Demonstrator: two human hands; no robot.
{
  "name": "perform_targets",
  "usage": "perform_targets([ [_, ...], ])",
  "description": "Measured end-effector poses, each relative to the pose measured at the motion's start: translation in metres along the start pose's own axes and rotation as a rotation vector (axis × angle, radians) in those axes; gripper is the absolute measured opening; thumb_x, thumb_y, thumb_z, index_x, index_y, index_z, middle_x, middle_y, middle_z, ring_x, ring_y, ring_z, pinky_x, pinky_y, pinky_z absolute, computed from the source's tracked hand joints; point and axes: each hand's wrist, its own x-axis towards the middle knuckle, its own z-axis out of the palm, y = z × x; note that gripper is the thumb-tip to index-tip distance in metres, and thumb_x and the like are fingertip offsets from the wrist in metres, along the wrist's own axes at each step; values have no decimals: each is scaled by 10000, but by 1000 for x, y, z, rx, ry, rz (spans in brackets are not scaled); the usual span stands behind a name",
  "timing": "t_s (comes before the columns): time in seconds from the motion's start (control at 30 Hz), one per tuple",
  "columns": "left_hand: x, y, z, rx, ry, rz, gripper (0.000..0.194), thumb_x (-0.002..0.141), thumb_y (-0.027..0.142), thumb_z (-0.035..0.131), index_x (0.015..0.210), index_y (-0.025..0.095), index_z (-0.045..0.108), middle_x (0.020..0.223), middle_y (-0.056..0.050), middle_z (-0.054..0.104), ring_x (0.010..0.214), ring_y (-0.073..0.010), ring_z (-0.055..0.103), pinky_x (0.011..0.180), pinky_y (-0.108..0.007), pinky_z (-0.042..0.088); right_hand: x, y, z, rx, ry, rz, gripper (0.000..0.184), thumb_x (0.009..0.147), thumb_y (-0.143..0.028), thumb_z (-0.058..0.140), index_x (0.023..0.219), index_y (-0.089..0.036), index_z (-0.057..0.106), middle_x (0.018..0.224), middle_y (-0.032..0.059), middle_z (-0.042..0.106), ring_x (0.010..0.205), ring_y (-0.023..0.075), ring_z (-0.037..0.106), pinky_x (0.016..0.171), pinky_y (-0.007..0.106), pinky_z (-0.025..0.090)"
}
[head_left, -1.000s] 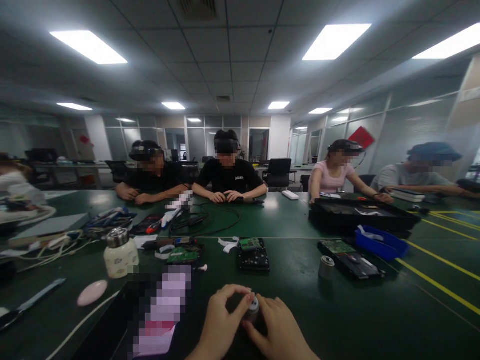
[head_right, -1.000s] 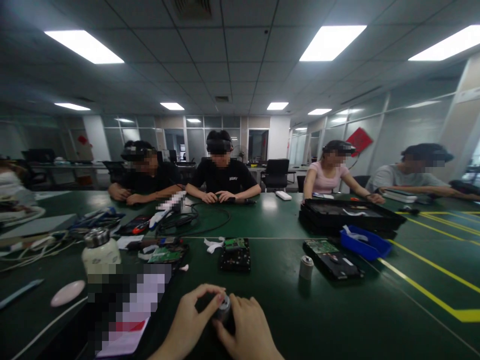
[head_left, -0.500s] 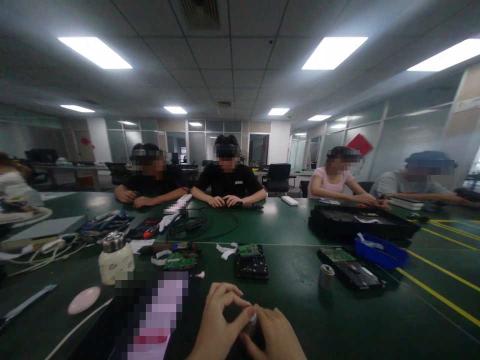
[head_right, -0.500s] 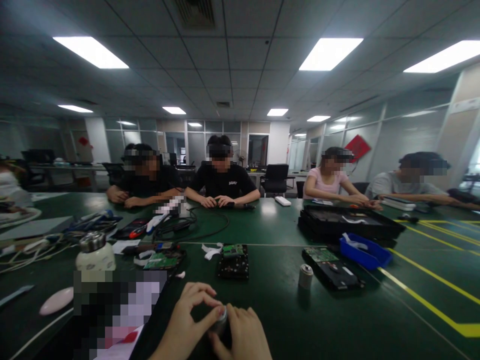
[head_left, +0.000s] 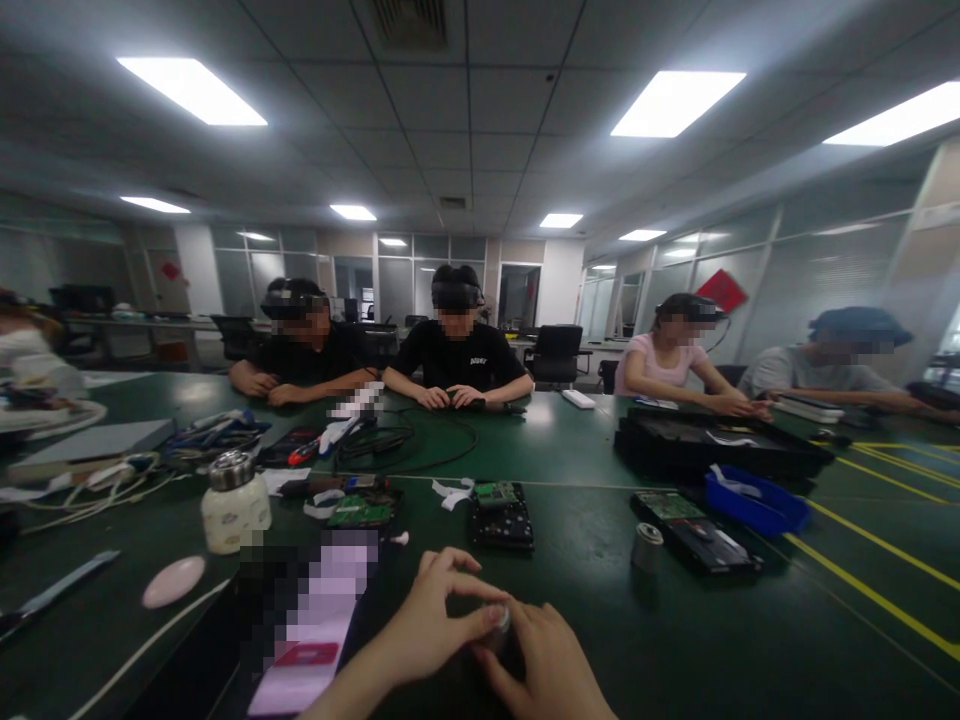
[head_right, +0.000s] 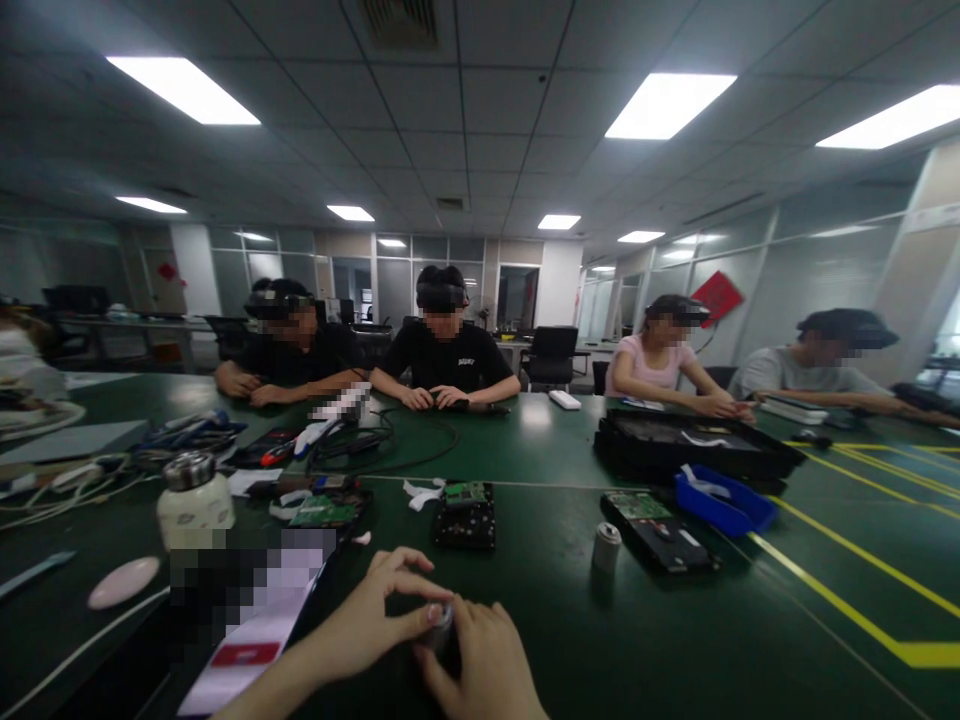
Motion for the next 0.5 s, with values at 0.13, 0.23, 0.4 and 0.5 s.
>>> perform_targets([
  [0.13, 2, -1, -8, -23, -46, 43, 164, 741, 434, 617, 856, 374, 718, 1075, -36, 580, 1055, -223, 483, 982, -418, 346, -2, 0, 1, -8, 5, -5, 253, 804, -310, 538, 1023, -189, 579, 978, 58, 660, 887, 218, 603, 784, 305, 382],
  [0.23, 2, 2, -4, 26, 54, 28, 117, 690, 413, 672, 766, 350, 734, 1008, -34, 601, 1026, -236, 489, 969, -436, 343, -2, 0, 1, -16, -5, 1, 229, 821, -318, 523, 1004, -194, 582, 977, 55, 656, 886, 213, 600, 776, 295, 378],
  [0.4, -1, 5, 10, 65, 211, -33, 123, 650, 359, 702, 736, 274, 727, 943, -44, 610, 987, -239, 504, 938, -422, 365, 0, -3, -1, -4, -20, 18, 207, 822, -313, 513, 975, -194, 586, 963, 52, 654, 875, 210, 597, 772, 295, 375],
  [0.5, -2, 2, 15, 37, 193, -16, 185, 702, 364, 655, 867, 312, 721, 1012, -49, 595, 1037, -237, 482, 968, -422, 349, 0, -3, -2, 5, -22, 23, 197, 810, -299, 512, 956, -194, 591, 956, 52, 660, 873, 213, 599, 782, 303, 378],
])
